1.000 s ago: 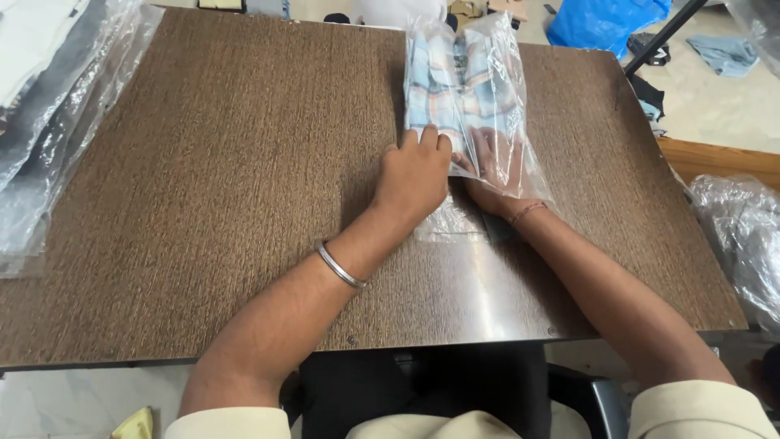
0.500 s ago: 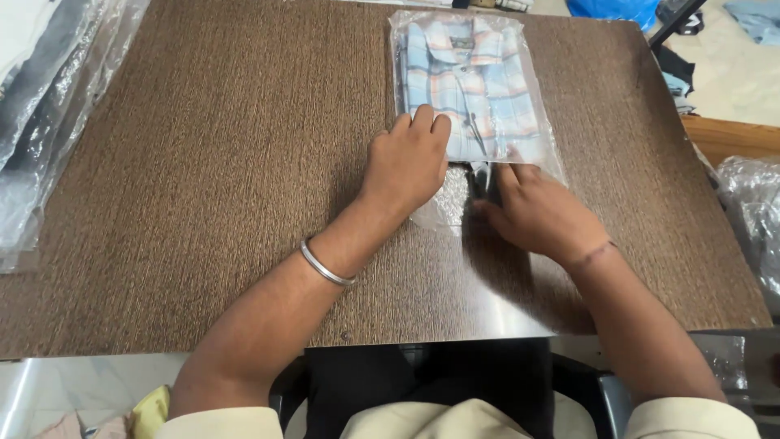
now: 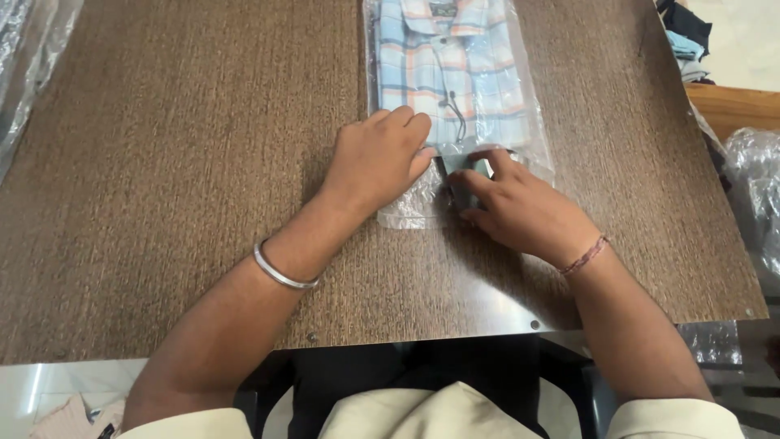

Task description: The person folds a plaid short-sleeve shirt on a table, smoothing the fabric and squaring the folds by hand. They tuck the collar and hang tag, wrap the folded shirt in a clear plastic poly bag, fold the bag edges over, and press down on the wrapped shirt with both hands.

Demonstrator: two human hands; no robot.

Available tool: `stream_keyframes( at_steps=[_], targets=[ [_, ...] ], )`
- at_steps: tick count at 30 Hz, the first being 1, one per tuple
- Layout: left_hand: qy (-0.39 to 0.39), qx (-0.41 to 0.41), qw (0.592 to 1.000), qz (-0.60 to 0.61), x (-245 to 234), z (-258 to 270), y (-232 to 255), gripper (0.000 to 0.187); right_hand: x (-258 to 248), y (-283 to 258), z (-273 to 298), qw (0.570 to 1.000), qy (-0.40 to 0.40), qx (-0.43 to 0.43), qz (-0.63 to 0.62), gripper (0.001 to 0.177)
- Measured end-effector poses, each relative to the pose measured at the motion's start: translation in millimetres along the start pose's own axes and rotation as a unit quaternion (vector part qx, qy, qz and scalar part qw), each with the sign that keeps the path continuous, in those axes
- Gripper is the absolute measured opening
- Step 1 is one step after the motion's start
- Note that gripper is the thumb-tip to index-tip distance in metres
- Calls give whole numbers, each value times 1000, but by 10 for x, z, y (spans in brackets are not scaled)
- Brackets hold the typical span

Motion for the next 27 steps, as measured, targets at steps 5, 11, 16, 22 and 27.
stream_keyframes(
  at_steps=[5, 11, 16, 22, 27],
  targets=[
    [-24, -18, 1000, 3, 43, -11, -21, 24, 6, 47, 4, 998, 21, 20, -60, 42],
    [-6, -38, 999, 17, -26, 0, -57, 24, -162, -48, -36, 988, 55, -18, -141, 45],
    [39, -22, 999, 30, -139, -50, -20, 23, -218, -53, -43, 982, 99, -45, -153, 47],
    [33, -28, 999, 11, -85, -59, -72, 21, -103, 29, -99, 983, 144, -30, -111, 46],
    [36, -28, 999, 0, -29, -24, -144, 17, 287, 292, -125, 993, 120, 0, -8, 50]
  ],
)
Point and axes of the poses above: each hand's wrist, its own z-axis away from the middle knuckle, its own x-axis out of the palm, y = z × x, the point moved 9 cm from there along -z, towards the middle knuckle, and after that the axes turned 7 degrees about y, right-handed, at the moved point
